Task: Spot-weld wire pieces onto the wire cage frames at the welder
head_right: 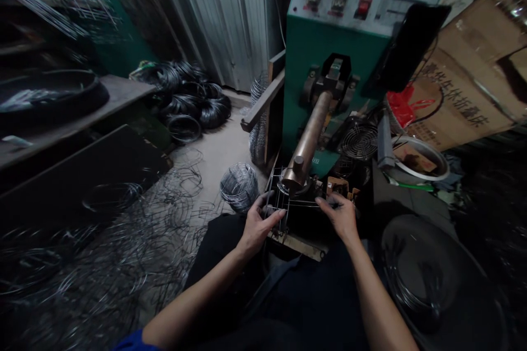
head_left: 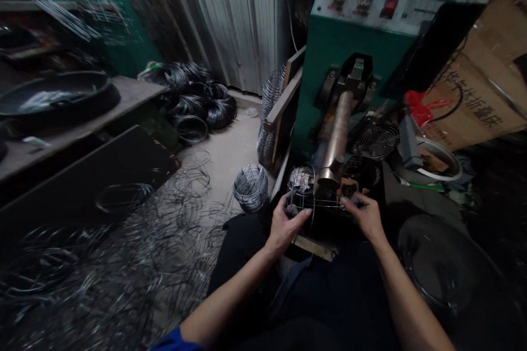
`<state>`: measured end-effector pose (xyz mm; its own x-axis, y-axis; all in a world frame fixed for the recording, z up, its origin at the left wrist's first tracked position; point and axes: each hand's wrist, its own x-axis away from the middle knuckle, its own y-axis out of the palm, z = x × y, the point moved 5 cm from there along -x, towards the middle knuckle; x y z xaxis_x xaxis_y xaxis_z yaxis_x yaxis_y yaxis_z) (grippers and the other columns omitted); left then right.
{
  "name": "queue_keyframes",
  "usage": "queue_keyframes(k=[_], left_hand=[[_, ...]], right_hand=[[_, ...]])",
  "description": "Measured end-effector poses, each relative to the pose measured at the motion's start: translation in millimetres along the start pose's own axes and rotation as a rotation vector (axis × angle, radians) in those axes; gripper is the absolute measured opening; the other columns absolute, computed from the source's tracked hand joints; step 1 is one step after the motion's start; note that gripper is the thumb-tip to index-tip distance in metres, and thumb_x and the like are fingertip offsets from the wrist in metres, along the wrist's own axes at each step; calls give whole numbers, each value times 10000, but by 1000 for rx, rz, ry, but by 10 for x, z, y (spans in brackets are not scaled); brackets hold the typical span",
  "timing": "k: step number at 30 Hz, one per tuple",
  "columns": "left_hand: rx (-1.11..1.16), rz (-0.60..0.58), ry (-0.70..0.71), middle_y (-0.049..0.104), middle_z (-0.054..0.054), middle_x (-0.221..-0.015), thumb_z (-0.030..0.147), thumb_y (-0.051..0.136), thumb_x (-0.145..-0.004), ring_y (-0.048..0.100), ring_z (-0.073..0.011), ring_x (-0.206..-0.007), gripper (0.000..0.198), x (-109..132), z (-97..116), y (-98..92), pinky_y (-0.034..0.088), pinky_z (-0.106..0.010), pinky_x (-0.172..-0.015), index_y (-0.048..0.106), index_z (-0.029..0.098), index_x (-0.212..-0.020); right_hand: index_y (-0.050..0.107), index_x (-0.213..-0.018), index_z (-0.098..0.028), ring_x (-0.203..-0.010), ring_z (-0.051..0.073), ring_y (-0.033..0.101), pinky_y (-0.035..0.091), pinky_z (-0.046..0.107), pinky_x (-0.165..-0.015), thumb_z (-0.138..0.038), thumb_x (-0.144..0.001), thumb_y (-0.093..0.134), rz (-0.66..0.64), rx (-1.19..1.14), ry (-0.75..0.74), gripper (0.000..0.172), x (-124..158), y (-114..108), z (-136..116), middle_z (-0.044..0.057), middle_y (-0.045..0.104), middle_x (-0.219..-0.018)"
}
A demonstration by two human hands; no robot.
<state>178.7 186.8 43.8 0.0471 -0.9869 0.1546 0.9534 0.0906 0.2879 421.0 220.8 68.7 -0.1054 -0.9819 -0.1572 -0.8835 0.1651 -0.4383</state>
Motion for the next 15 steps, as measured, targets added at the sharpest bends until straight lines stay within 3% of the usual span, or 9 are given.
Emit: queue_keyframes(k=[15], left_hand=[[38, -57, -10, 415, 114, -549, 434, 821, -719, 417, -76, -439, 746, -90, -82, 47, 395, -200, -444, 482, 149, -1319]], right_hand=[[365, -545, -210, -584, 123, 306, 246, 274, -556, -544, -765, 718, 34, 44, 1, 533, -26, -47, 22, -44, 312, -582]])
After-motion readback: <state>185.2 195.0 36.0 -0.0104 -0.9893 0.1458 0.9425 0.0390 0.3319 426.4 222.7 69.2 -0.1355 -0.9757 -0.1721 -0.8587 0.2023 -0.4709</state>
